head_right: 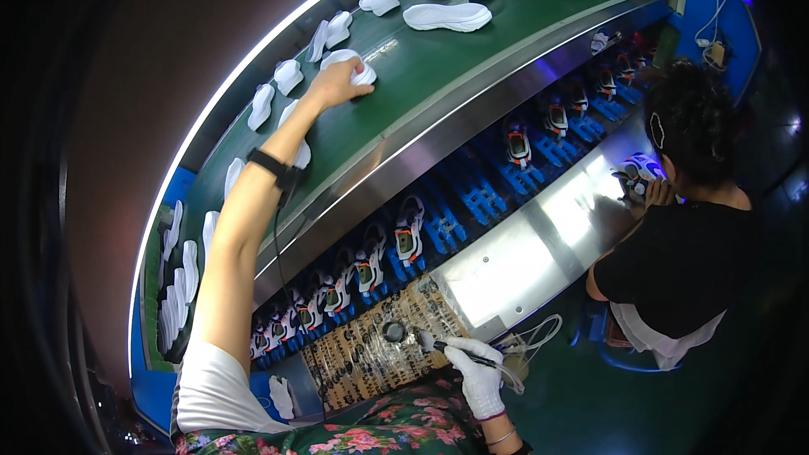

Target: Applying a liquid coating or adhesive to shoe soles using a brush on an assembly line.

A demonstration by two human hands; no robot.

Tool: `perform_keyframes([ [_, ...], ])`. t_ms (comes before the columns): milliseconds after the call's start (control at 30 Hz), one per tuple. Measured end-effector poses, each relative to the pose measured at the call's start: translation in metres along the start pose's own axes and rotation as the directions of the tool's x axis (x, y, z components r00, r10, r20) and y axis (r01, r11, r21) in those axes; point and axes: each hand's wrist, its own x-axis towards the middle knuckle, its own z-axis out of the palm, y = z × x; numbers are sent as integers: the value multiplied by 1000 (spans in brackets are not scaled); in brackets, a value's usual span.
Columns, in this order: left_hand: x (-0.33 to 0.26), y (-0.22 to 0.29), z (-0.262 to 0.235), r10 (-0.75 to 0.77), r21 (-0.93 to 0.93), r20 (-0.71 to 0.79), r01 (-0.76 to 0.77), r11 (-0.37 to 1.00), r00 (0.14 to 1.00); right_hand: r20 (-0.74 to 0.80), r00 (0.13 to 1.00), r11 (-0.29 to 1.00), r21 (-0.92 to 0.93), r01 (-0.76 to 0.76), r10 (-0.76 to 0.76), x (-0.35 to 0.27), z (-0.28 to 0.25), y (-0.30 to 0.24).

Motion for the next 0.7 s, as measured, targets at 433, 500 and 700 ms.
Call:
perform_keyframes([
  [433, -20, 16, 8, 160, 7, -416, -173, 985, 895, -26, 999, 999, 3, -40, 40, 6, -2, -18],
  [500, 23, 15, -3, 184, 65, -489, -175, 982, 853, -36, 998, 999, -2, -43, 43, 6, -7, -18],
  [700, 102, -57, 6, 53, 68, -261, -37, 997, 964, -50, 998, 998, 48, -34, 36, 9, -13, -16],
])
